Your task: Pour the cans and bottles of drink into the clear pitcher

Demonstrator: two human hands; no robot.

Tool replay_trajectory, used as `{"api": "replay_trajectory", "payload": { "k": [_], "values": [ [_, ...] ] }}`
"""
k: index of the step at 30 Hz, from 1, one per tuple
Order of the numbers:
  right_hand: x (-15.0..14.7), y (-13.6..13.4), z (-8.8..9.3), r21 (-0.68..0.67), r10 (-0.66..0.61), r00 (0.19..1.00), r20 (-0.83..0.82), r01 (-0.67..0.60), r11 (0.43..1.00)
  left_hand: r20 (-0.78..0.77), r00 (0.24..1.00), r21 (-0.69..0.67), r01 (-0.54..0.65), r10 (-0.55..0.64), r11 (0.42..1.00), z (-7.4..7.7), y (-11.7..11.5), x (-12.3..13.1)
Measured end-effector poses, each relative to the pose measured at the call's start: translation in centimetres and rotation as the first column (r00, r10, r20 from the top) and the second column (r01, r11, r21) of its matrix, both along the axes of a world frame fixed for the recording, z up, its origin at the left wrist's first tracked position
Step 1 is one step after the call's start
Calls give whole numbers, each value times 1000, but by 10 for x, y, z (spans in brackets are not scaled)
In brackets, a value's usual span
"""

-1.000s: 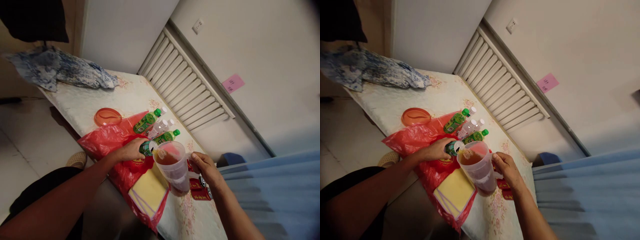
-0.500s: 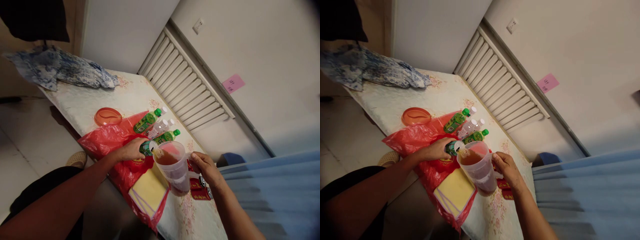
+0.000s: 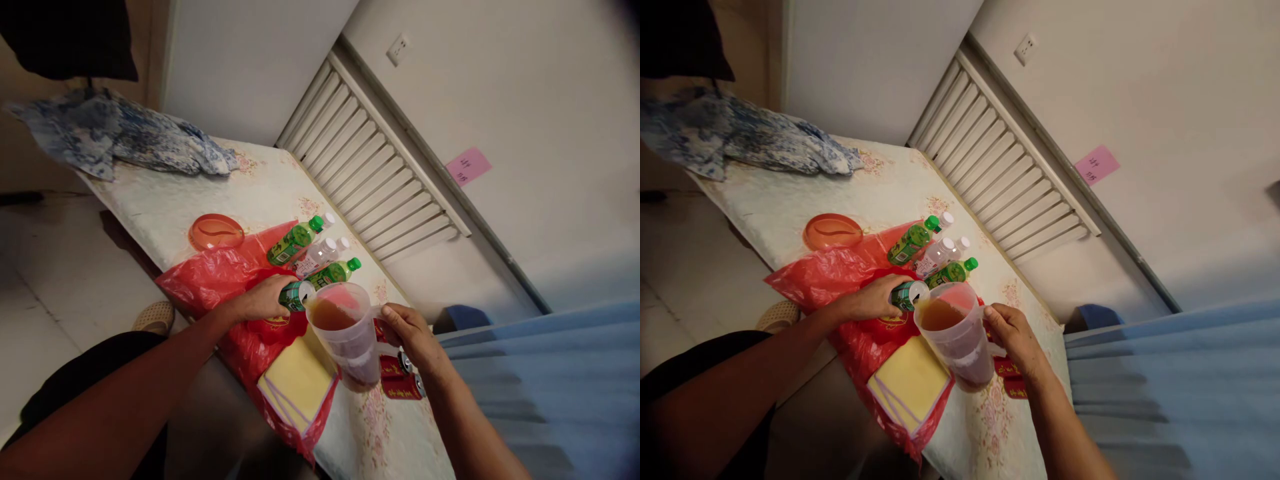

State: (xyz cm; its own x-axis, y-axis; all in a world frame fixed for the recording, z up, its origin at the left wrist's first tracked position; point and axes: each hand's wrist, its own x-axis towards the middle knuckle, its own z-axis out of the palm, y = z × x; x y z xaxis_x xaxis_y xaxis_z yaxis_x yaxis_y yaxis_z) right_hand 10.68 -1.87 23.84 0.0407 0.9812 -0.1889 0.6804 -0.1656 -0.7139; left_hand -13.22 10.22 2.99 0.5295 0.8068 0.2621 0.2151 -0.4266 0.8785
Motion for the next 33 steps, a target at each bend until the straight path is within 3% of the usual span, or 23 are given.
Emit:
{"api": "replay_trajectory", "payload": {
  "k": [25, 33],
  "values": [
    [-5, 1, 2, -19, 3, 1000, 2, -3, 1000, -10, 1000, 26, 9, -9, 1000, -1, 0, 0],
    [3, -2, -4, -12, 1, 999, -50, -1, 1000, -4, 1000, -6, -8, 8, 1000, 4, -3, -1]
  ]
}}
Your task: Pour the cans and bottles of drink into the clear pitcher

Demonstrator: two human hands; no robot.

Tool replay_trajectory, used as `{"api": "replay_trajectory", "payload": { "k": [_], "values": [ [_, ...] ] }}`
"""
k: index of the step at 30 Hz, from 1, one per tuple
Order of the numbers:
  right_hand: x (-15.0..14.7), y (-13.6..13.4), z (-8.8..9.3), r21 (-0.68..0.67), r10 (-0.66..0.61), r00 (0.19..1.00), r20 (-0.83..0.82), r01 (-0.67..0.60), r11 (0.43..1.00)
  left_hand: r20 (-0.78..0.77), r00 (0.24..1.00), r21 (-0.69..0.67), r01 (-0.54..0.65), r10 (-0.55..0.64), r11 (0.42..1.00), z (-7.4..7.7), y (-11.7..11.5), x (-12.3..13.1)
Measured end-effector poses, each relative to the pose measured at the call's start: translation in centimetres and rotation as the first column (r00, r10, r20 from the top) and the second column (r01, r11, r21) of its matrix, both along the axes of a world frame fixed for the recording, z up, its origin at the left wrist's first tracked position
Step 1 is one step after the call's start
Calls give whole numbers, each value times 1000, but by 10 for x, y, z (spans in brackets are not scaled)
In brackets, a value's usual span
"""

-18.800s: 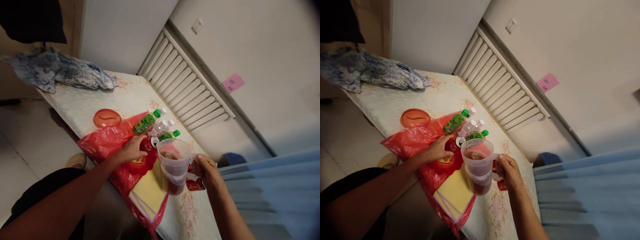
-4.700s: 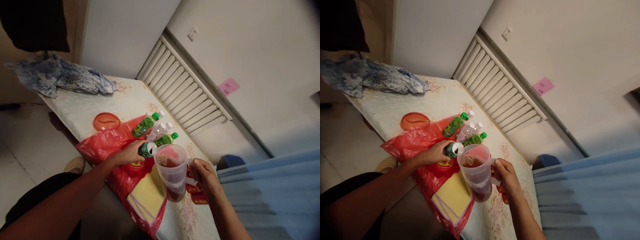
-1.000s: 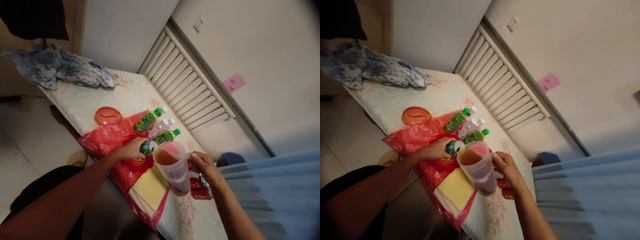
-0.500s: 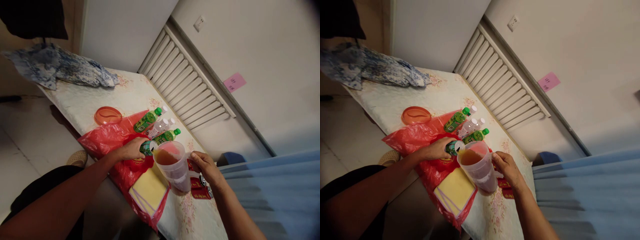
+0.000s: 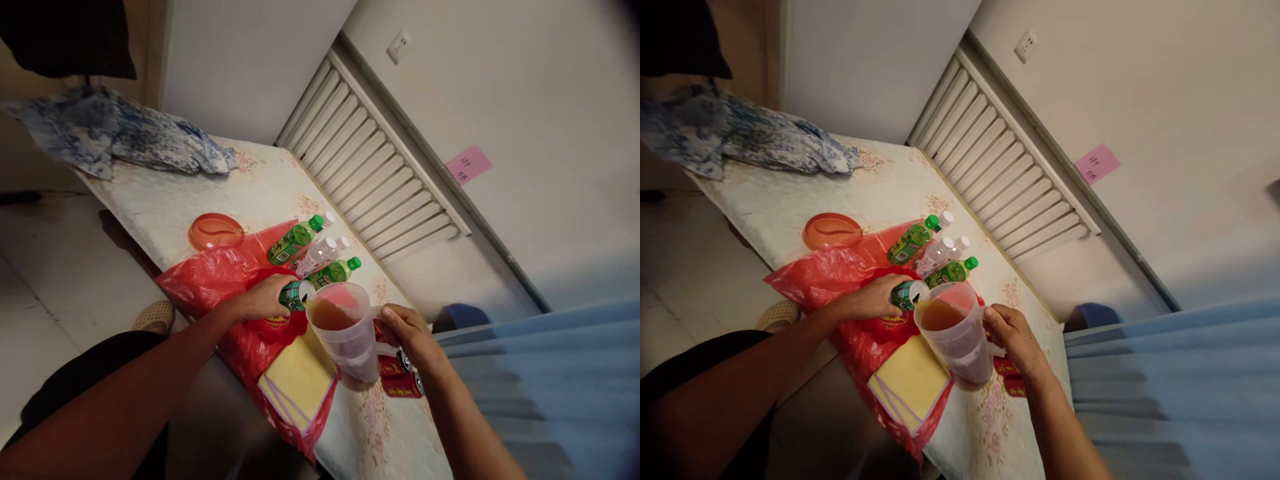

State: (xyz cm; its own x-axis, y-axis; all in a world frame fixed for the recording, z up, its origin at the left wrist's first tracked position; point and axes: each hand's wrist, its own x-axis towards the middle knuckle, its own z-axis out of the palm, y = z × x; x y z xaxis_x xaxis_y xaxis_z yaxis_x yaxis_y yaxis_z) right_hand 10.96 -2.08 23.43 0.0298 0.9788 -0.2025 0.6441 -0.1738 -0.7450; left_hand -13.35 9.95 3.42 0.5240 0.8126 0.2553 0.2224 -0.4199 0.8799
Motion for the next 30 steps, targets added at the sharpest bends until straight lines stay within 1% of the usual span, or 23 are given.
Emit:
{"api": "replay_trajectory", "payload": {
  "k": [4, 9, 13, 16, 18, 21, 23, 26, 30],
  "values": [
    [6, -7, -9, 34, -26, 995, -96, 30, 999, 19, 1000, -16, -11, 12, 1000, 4, -2, -2],
    [10, -14, -19, 140, -74, 951, -300, 120, 983, 35, 999, -3, -39, 39, 999, 14, -2, -8],
    [2, -12, -20, 223, -96, 891, -443, 213, 951, 97, 993, -9, -74, 74, 997, 17, 1, -13],
    [-11, -6, -22, 266, -90, 822, -563, 283, 921, 160, 977, -8, -141, 141, 990, 16, 6, -18],
    [-20, 0, -26, 302, -83, 770, -633, 344, 889, 204, 960, -5, -196, 193, 981, 15, 8, -20],
    [-31, 10, -37, 332, -83, 692, -717, 444, 832, 262, 926, 0, -282, 272, 959, 14, 11, -23],
    [-36, 18, -46, 328, -84, 654, -752, 481, 813, 284, 897, 4, -354, 338, 935, 14, 13, -25],
    [-44, 30, -62, 309, -80, 619, -781, 494, 812, 300, 851, -19, -447, 432, 894, 13, 14, -28],
    [-56, 45, -86, 287, -92, 593, -800, 512, 809, 337, 804, -48, -505, 490, 862, 13, 16, -32]
  ]
}}
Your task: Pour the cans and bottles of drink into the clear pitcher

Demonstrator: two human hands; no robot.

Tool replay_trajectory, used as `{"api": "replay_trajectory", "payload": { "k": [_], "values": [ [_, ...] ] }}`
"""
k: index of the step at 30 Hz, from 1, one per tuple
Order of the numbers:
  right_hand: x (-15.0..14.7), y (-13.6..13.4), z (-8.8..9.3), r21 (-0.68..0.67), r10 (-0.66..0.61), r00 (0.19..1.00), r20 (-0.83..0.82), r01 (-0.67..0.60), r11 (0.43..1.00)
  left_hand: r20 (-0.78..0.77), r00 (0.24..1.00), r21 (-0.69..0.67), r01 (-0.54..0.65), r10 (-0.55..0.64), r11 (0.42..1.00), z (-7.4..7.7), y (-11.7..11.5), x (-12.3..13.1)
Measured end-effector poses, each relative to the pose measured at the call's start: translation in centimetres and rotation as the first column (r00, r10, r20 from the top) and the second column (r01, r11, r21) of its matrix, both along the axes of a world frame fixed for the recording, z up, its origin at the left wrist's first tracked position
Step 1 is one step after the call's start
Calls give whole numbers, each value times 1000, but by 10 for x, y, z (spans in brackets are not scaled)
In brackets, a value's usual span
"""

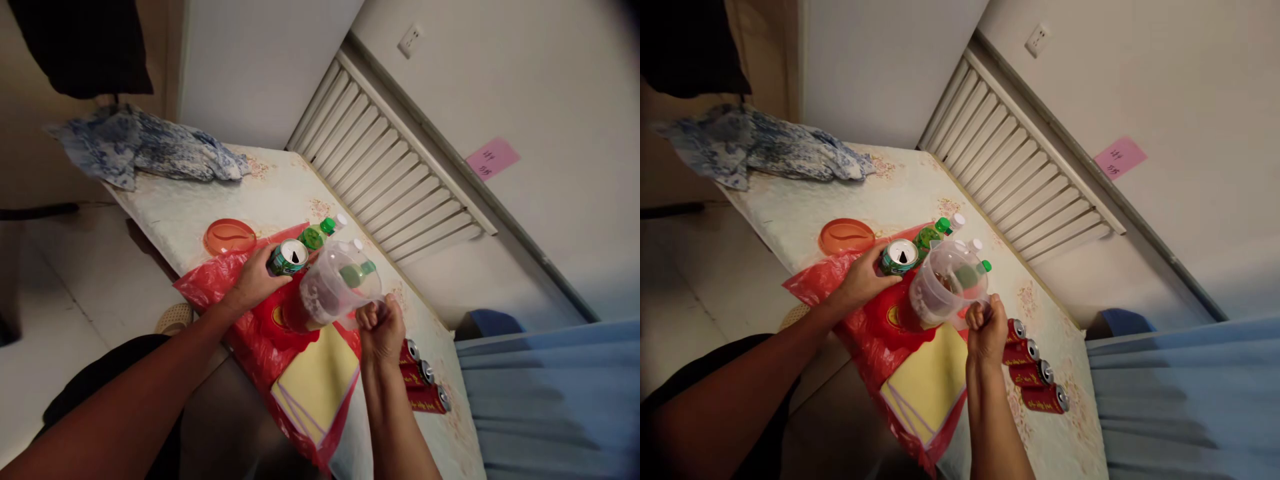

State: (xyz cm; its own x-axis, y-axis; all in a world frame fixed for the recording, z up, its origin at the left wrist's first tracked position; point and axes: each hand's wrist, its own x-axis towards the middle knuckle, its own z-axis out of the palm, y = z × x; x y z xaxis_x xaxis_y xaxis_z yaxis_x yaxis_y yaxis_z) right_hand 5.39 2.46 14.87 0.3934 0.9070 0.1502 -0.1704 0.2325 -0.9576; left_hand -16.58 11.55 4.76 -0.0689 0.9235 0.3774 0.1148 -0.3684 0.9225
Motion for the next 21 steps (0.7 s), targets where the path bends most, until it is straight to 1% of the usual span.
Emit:
{"api": "replay_trajectory", "payload": {
  "k": [5, 10, 13, 16, 19, 21],
  "values": [
    [-12, 7, -28, -10, -38, 999, 15, 38, 999, 35, 999, -4, -39, 39, 999, -1, 0, -5],
    [-15, -1, -48, -8, -62, 998, 3, 62, 998, 11, 999, -23, -49, 49, 999, 0, -2, -10],
    [-15, -4, -52, -2, -70, 997, 38, 71, 998, 14, 998, -44, -59, 59, 997, 1, -7, -12],
    [-16, -5, -53, 2, -96, 994, 50, 96, 995, 26, 997, -69, -76, 78, 995, 1, -16, -13],
    [-16, -4, -53, 11, -104, 993, 58, 104, 995, 49, 995, -114, -77, 83, 990, -2, -29, -14],
    [-16, -5, -53, 7, -98, 991, 89, 98, 995, 42, 992, -157, -112, 120, 981, -5, -41, -16]
  ]
}}
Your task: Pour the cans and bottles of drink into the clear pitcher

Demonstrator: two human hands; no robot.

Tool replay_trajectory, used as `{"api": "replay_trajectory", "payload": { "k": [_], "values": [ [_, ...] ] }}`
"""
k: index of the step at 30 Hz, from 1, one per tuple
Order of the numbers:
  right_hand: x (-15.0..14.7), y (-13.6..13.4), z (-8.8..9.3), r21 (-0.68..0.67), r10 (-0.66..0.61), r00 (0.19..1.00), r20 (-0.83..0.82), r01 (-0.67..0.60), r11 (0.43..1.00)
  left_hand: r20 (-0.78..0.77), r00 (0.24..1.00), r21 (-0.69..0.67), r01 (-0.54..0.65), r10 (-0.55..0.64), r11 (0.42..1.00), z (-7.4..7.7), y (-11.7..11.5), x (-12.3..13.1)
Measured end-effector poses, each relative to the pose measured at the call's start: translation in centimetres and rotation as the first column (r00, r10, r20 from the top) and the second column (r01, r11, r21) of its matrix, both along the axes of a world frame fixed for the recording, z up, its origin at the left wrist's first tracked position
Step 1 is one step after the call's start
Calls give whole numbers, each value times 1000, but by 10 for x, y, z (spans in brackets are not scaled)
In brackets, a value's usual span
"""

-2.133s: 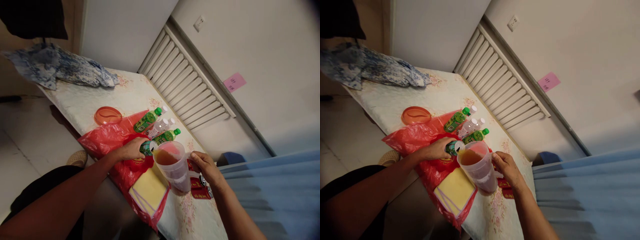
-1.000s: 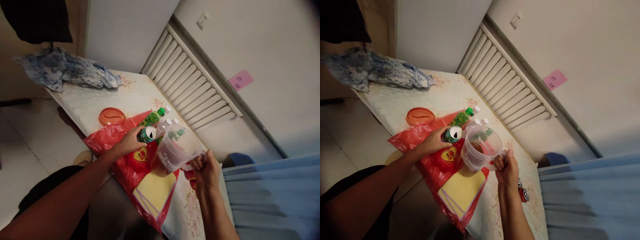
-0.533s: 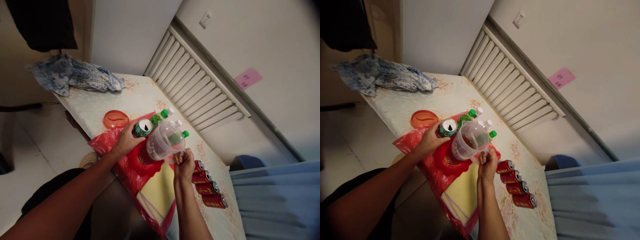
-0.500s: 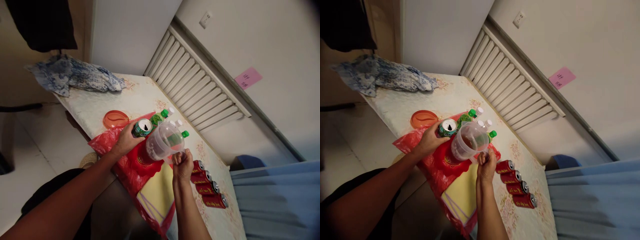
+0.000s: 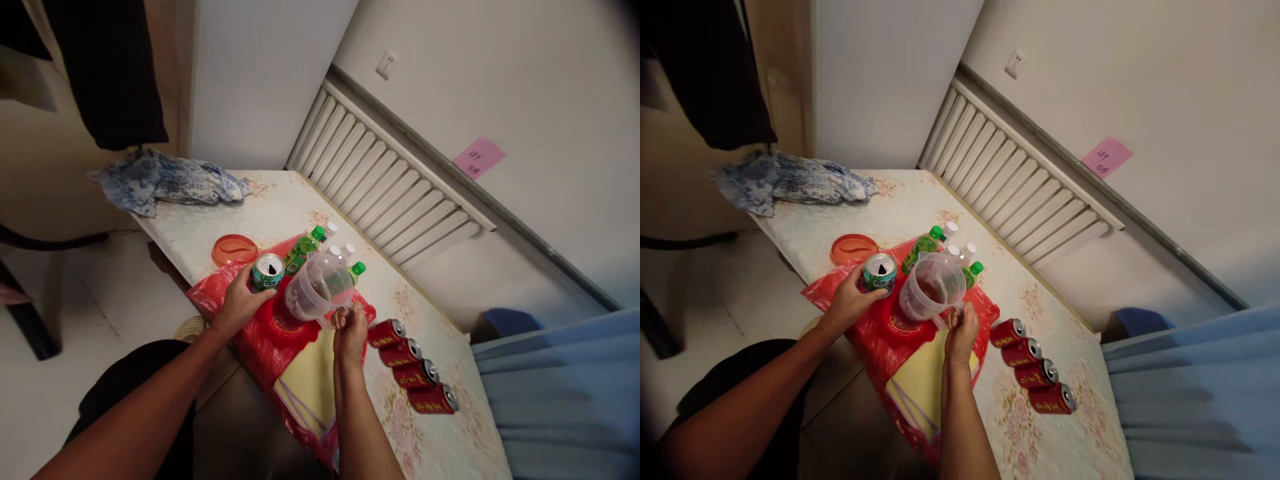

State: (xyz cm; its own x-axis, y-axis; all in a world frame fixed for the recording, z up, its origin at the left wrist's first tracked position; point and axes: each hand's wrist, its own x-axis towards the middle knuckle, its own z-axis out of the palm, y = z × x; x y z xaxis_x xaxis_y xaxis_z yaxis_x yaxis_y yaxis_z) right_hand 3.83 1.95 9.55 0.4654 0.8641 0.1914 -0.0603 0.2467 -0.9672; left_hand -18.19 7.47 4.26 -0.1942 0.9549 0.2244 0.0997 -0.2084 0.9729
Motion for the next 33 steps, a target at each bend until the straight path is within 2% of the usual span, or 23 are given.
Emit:
{"api": "replay_trajectory", "payload": {
  "k": [2, 8, 13, 15, 19, 25, 28, 33],
  "values": [
    [1, -1, -1, -8, 1, 999, 32, -1, 1000, -16, 999, -8, -32, 32, 999, -3, -13, -3],
    [4, -4, 1, 5, -1, 999, 37, 1, 1000, -47, 999, -40, 19, -21, 999, 1, -60, -8],
    [20, -29, 2, -38, -186, 973, 136, 193, 980, -69, 992, -62, 99, -104, 993, 15, -97, 3],
    [25, -50, -1, -94, -147, 973, 179, 166, 982, -57, 987, -73, 146, -150, 987, 19, -109, 12],
    [25, -99, -9, -194, 142, 978, 153, -111, 975, -40, 955, -105, 288, -293, 952, 15, -125, 40],
    [24, -154, 0, -236, 304, 949, 83, -277, 931, -57, 840, -44, 537, -539, 842, -1, -150, 92],
    [34, -172, 3, -218, 304, 946, 117, -274, 937, -79, 784, -50, 614, -616, 788, -8, -159, 112],
    [59, -191, -8, -225, 168, 966, 197, -122, 967, -125, 714, -73, 686, -689, 724, -7, -167, 139]
  ]
}}
